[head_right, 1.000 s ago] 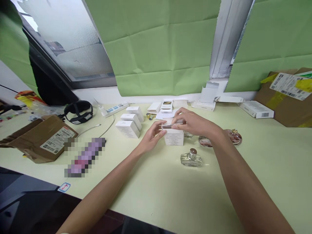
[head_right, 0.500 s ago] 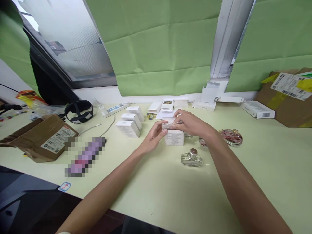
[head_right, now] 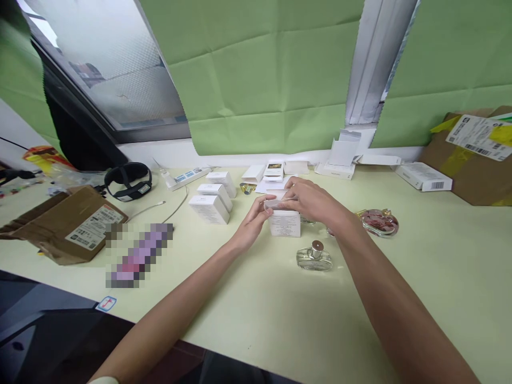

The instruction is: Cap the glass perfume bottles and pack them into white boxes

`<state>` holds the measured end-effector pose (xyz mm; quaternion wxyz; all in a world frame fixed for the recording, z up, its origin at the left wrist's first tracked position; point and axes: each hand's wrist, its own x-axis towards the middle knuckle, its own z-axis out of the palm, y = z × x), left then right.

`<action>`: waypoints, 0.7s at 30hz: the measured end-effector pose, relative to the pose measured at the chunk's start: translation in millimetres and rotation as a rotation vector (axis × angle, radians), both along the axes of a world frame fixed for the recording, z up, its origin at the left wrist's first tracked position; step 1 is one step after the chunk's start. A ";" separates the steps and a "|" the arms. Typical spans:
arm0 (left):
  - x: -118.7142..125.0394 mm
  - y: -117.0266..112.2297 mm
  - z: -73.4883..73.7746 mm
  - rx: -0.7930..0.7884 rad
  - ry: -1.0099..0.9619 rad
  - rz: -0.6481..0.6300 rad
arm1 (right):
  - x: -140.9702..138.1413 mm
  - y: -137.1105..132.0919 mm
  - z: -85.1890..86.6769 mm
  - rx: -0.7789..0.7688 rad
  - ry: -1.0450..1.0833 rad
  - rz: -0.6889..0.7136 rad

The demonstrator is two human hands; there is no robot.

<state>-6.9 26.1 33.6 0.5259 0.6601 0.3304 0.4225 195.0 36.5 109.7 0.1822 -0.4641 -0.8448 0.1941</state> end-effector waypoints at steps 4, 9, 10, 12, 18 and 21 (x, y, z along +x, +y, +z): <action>-1.6 0.1 1.4 0.023 -0.059 0.042 | -5.8 -3.9 4.6 0.039 0.030 0.021; 0.1 -1.3 -2.2 0.029 -0.087 0.065 | -6.6 -0.9 0.7 0.171 -0.001 0.012; 1.5 -2.1 -3.9 0.022 -0.088 0.056 | -4.9 0.2 -0.5 0.175 -0.023 0.027; 4.4 -3.8 -7.3 0.014 -0.092 0.039 | -1.1 1.6 -1.7 0.139 -0.053 0.059; 7.1 -5.1 -10.4 -0.006 -0.073 0.049 | 1.1 -0.5 1.7 0.044 -0.044 0.060; 7.1 -4.1 -10.4 -0.008 -0.076 0.047 | -1.8 -3.0 4.3 0.028 -0.032 0.034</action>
